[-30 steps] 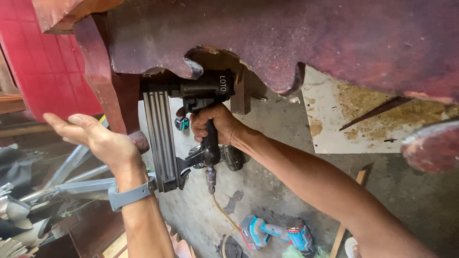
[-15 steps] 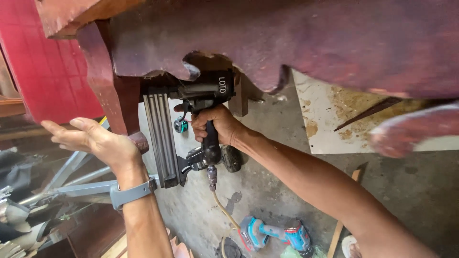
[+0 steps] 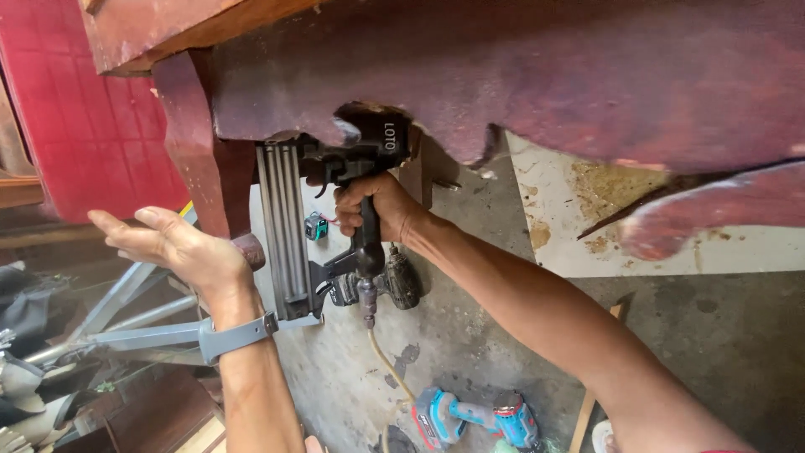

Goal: Applying glue to a wooden component and securing it to a furniture frame using a pneumatic nail gun.

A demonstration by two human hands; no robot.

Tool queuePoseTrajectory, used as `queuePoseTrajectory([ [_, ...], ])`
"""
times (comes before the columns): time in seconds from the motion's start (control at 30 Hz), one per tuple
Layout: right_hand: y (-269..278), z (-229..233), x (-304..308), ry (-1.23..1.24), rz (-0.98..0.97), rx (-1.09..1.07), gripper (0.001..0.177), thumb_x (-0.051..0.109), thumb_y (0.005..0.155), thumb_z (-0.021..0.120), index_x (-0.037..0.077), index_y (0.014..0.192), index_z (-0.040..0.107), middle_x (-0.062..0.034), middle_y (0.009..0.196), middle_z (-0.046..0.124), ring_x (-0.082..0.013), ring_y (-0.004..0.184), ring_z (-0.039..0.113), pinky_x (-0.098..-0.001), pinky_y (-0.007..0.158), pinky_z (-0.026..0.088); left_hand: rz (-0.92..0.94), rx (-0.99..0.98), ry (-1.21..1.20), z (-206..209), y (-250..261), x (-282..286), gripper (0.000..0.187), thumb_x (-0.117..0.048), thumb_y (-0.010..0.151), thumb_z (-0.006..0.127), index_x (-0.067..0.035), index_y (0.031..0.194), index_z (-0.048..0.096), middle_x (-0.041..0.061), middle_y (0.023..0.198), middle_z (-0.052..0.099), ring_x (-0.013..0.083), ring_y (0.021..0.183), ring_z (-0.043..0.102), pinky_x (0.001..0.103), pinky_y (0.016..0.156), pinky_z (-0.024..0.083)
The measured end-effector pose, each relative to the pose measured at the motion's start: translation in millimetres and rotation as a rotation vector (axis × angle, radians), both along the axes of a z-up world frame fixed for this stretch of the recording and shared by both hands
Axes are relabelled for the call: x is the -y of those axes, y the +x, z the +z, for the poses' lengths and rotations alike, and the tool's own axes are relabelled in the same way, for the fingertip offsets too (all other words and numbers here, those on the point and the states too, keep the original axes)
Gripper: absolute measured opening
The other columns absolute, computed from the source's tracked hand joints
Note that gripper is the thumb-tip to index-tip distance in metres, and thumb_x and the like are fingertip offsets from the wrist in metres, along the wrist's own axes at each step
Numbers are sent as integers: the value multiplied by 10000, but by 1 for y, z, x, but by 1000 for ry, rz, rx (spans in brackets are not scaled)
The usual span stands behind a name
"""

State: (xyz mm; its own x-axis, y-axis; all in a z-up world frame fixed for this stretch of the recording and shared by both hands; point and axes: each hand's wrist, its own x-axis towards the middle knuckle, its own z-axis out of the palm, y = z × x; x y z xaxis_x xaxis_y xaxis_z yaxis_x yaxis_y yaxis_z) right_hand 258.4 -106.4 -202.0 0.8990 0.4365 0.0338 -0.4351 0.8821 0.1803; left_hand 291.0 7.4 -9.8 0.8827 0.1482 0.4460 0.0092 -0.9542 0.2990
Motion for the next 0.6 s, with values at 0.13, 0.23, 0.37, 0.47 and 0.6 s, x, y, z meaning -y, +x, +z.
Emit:
queuePoseTrajectory([
  [0.13, 6, -1, -2, 21, -14, 39, 208, 34, 628, 655, 142, 685, 487, 20, 555, 422, -104, 464, 399, -296, 505, 374, -20, 18, 4, -3, 5, -7, 771, -609, 1083, 127, -96, 1644, -7, 120, 1772, 4, 335, 1641, -99, 519, 1346, -105],
  [0.23, 10, -3, -9, 12, 38, 48, 243, 70, 625, 636, 156, 580, 414, 18, 568, 329, -117, 467, 332, -316, 541, 326, 12, -4, 26, 0, 3, -5, 743, -601, 1091, 120, -133, 1655, -3, 110, 1771, -24, 351, 1626, -142, 528, 1342, -112],
  [0.37, 12, -9, -12, 36, -31, 84, 378, 49, 669, 653, -27, 1040, 656, 24, 586, 388, -119, 475, 375, -328, 539, 384, 29, -11, 33, -1, 4, -8, 720, -596, 1098, 116, -160, 1658, -9, 113, 1772, -41, 360, 1617, -169, 541, 1339, -121],
  [0.47, 14, -6, -9, -28, -44, 116, 498, 99, 635, 625, -14, 1120, 617, 29, 587, 384, -99, 467, 402, -315, 508, 354, 16, -19, 38, -1, 5, -7, 720, -583, 1104, 107, -142, 1657, -30, 90, 1776, -46, 342, 1628, -170, 524, 1343, -144],
  [0.6, 13, -6, -8, -18, 5, 47, 220, 62, 646, 625, 33, 864, 608, 25, 551, 371, -116, 464, 354, -312, 498, 314, 16, -20, 37, -1, 5, -7, 743, -608, 1089, 113, -145, 1657, -11, 105, 1774, -35, 361, 1629, -152, 532, 1343, -125],
])
